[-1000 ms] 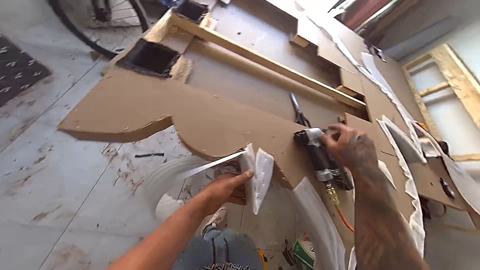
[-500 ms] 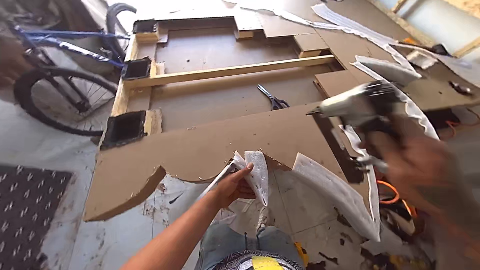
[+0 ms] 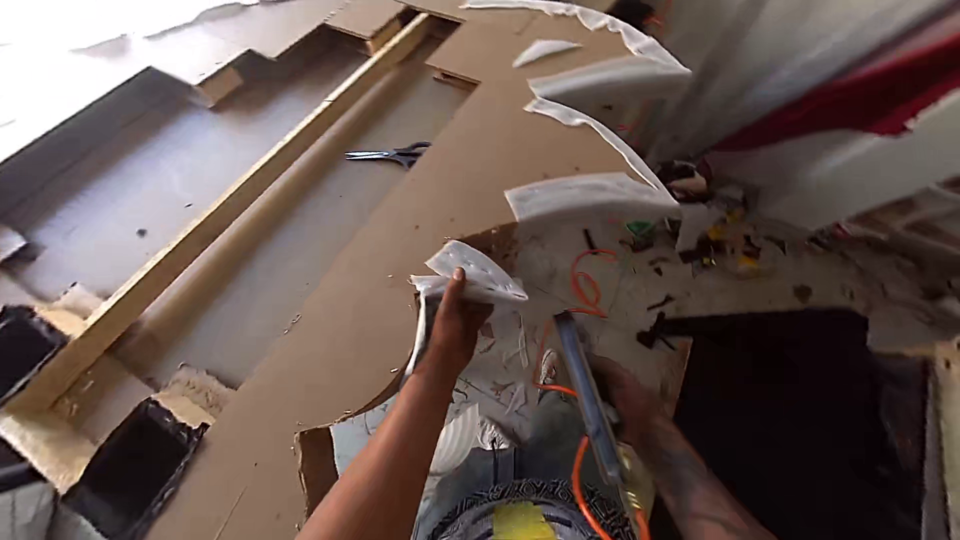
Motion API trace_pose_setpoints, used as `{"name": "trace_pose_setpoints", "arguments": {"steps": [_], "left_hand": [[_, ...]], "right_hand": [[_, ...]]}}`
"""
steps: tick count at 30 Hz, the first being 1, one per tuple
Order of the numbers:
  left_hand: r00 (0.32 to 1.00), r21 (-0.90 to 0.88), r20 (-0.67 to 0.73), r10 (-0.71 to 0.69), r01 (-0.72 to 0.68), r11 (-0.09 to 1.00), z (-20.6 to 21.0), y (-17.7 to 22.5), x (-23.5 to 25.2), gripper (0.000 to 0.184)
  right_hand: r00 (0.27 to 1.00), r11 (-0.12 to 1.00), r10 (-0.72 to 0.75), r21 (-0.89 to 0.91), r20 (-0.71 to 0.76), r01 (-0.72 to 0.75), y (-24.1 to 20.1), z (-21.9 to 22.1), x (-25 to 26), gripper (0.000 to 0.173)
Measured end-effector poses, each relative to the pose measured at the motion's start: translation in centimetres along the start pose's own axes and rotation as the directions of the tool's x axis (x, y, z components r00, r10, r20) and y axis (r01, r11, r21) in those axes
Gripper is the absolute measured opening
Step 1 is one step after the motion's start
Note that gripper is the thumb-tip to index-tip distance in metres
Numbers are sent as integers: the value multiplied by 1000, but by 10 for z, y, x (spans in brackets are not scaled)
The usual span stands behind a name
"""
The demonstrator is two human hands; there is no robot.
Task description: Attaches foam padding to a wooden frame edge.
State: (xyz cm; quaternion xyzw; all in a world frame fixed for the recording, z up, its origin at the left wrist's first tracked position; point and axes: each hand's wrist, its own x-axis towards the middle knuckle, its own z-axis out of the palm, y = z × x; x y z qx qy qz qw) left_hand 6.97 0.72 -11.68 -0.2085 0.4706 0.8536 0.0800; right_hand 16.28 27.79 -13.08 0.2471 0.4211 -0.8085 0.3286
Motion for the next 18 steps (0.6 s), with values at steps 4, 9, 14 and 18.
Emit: {"name": "trace_pose_setpoints", "arguments": {"steps": [4,9,14,18], "left_hand": [[997,6,38,69,-69,998,-3,-1,2,59],[985,30,138,106,-111,993,-14,-5,7,67],[976,15,157,150,-154,988,-14,-6,8,64],[984,32,118,132,-137,990,-12,-5,7,64]], "right_hand": [[992,988,127,86,15,-128,72,26,53,51],[996,984,75,159,51,-82,105,61,74,56],[999,977,-6,215,50,-5,106,88,78,56],[999,973,-37,228,24,30,106,96,78,58]]}}
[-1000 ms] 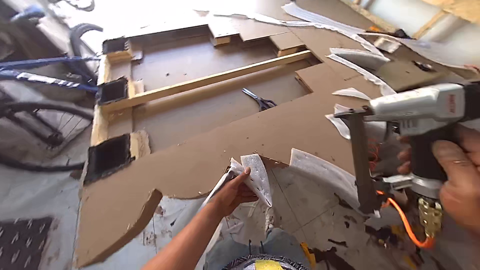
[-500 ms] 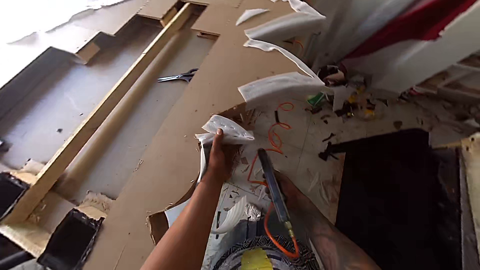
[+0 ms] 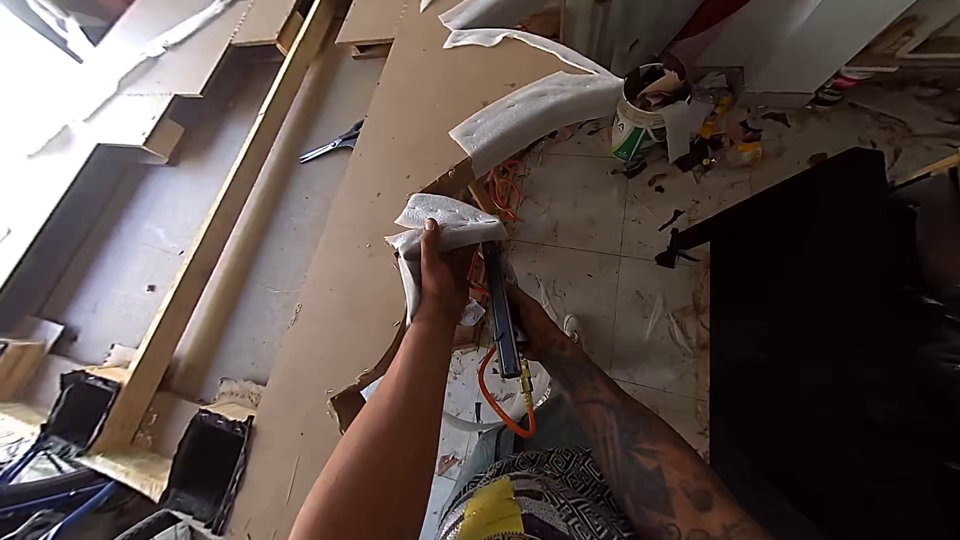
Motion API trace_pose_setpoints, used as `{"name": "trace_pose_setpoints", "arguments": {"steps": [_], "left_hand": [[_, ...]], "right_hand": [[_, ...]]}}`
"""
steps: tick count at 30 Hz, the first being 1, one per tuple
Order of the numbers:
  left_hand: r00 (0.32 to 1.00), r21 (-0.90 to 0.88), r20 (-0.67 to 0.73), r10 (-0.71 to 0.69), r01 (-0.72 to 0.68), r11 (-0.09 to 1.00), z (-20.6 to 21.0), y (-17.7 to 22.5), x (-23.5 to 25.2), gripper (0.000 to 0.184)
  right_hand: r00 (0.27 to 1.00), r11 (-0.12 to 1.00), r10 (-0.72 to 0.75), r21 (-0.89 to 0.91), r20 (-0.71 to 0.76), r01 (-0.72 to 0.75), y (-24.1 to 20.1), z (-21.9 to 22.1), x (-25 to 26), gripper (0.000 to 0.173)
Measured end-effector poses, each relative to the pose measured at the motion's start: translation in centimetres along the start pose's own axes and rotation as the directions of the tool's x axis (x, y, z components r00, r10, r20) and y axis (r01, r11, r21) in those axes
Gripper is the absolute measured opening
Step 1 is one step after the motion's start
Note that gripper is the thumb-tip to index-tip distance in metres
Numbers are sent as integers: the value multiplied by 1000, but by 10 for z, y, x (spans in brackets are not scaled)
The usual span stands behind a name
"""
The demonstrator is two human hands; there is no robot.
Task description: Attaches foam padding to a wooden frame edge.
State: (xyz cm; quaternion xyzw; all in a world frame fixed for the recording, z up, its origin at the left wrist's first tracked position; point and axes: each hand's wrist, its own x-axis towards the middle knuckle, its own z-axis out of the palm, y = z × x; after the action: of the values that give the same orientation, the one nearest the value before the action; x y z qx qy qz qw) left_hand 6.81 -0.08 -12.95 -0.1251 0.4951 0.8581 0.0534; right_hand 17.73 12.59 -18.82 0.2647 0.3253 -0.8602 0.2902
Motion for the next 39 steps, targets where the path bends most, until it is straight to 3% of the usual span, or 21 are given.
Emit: {"name": "trace_pose_setpoints", "arguments": {"steps": [3,8,13,26,30,33,39], "left_hand": [[1000,8,21,-14,14,1000,-2,0,2,65],[1000,-2,20,-9,9,1000,-1,0,0,63],[999,-24,29,19,-18,1000,0,0,0,60],[999,-58,14,50,-49,997,1,-2,1,56],[996,21,-4,93,-93,995,-6,-6,5,60],[994,80,-43,100,-96,992,-4,-5,4,61],[992,116,-72,100,-91,989,-3,-3,2,60]], "right_hand": [[998,996,-40,85,40,36,0,-2,11,51],[998,998,-59,24,4,59,-2,7,-3,54],[997,994,-21,113,70,13,1,-4,14,49],[999,1000,-19,-21,-49,18,-8,-6,16,51],[1000,1000,-2,2,9,2,-14,-5,15,48],[999,993,47,-106,-10,-48,-16,0,14,52],[997,994,82,-77,-8,-82,-10,5,24,51]]}}
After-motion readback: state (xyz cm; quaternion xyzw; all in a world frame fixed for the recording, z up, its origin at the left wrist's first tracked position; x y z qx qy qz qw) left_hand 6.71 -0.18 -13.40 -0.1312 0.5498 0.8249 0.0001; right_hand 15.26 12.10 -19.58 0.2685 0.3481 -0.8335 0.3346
